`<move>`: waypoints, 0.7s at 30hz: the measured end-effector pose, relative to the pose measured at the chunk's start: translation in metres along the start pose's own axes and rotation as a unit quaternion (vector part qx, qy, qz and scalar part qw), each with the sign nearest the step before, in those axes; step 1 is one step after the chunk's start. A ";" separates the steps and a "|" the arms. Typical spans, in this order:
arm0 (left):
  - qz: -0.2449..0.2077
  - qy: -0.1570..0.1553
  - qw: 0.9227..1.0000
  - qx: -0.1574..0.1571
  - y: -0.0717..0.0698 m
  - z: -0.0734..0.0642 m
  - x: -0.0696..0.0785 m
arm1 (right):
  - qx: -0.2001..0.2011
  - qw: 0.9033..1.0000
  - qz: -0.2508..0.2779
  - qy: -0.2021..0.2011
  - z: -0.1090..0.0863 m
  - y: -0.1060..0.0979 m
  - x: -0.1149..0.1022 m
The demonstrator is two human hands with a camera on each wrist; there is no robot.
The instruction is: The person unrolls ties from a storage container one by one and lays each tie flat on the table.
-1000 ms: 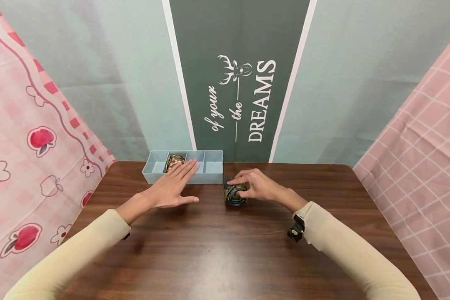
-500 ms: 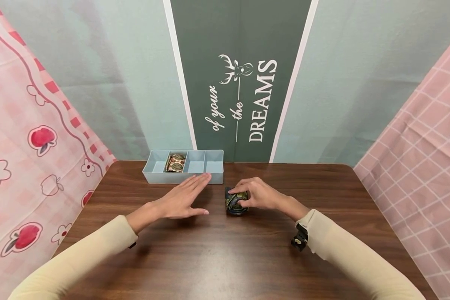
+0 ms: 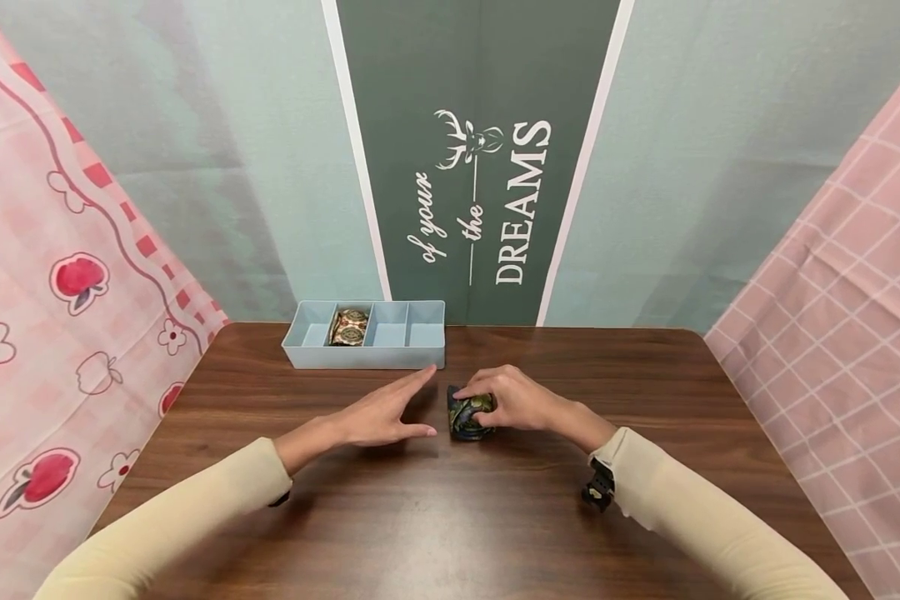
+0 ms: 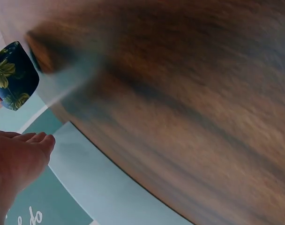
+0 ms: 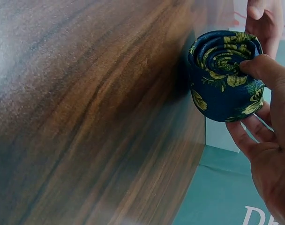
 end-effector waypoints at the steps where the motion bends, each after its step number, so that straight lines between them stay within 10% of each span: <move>1: -0.007 -0.002 1.000 -0.002 0.002 0.001 0.001 | 0.000 1.000 -0.001 0.000 0.000 0.001 0.000; 21: -0.059 0.019 0.997 0.041 0.009 0.017 0.019 | -0.003 0.999 -0.044 0.000 0.001 0.009 -0.006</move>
Point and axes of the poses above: each hand's wrist, its own z-axis towards the middle knuckle, its own y-axis out of the palm, x = y × z, the point moved 9 cm from there along z, towards the middle knuckle, and after that the axes turned 5 degrees about z, right-handed, at the moved point
